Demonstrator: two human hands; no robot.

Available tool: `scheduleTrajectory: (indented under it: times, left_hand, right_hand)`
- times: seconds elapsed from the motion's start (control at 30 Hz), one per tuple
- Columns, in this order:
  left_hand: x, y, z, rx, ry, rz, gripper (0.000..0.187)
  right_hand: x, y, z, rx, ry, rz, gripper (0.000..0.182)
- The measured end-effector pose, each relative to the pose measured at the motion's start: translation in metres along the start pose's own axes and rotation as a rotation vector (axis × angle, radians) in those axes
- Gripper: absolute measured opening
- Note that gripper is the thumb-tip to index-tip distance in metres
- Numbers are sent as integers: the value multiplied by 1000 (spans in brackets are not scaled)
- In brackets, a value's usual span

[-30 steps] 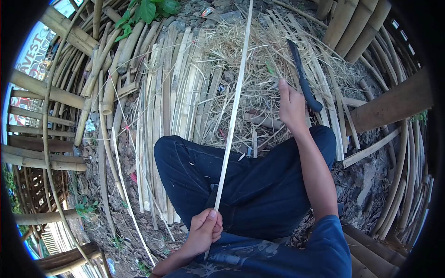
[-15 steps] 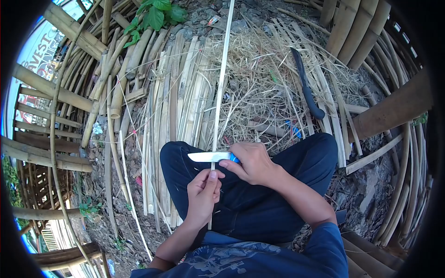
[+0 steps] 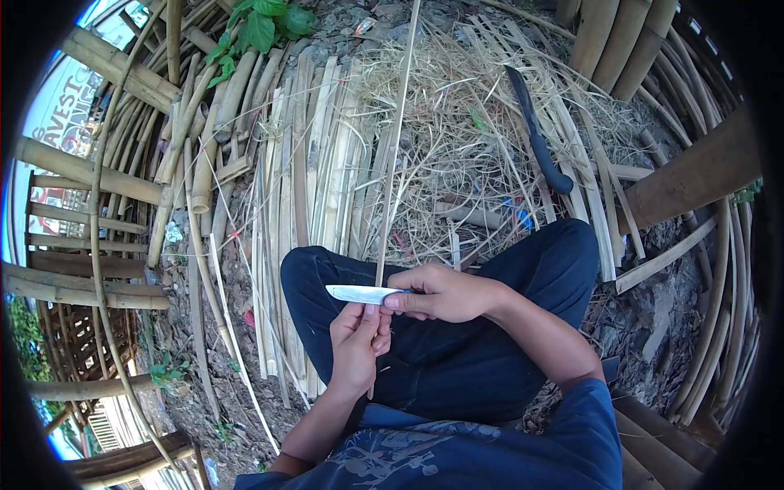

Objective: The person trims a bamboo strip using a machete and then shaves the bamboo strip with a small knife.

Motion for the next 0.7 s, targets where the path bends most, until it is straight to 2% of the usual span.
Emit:
scheduleTrajectory:
  times: [0.03, 0.1, 0.2, 0.33, 0.4, 0.5, 0.6, 0.7]
  left_hand:
    - [0, 2, 0, -12, -4, -18, 18]
    - [2, 3, -2, -10, -8, 4, 17]
    - [6, 5, -4, -24, -38, 40, 17]
    - [11, 7, -9, -87, -48, 20, 16]
    - [13, 8, -11, -100, -48, 8, 18]
    - [22, 4, -7, -81, -20, 53, 24]
    - [23, 3, -4, -104, -22, 34, 24]
    - [18, 4, -4, -54, -38, 46, 22]
  right_hand:
    - [2, 1, 5, -3, -2, 0, 32]
    - [10, -6, 1, -153, -315, 153, 32]
    - [14, -13, 3, -258, -371, 139, 33]
    - [13, -16, 11, -245, -304, 55, 34]
    - [11, -12, 14, -268, -289, -117, 32]
    - [9, 10, 8, -320, -291, -257, 32]
    - [12, 11, 5, -387, -394, -218, 32]
    - [10, -4, 4, -337, -364, -134, 33]
Point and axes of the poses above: each hand's wrist, its own x-axis away from the middle knuckle, its own y-axis out of the back of the hand, z = x × y, the point moved 6 cm from there along -x, towards the middle knuckle, and after that the axes turned 15 degrees about -z, right-handed, at the moved point
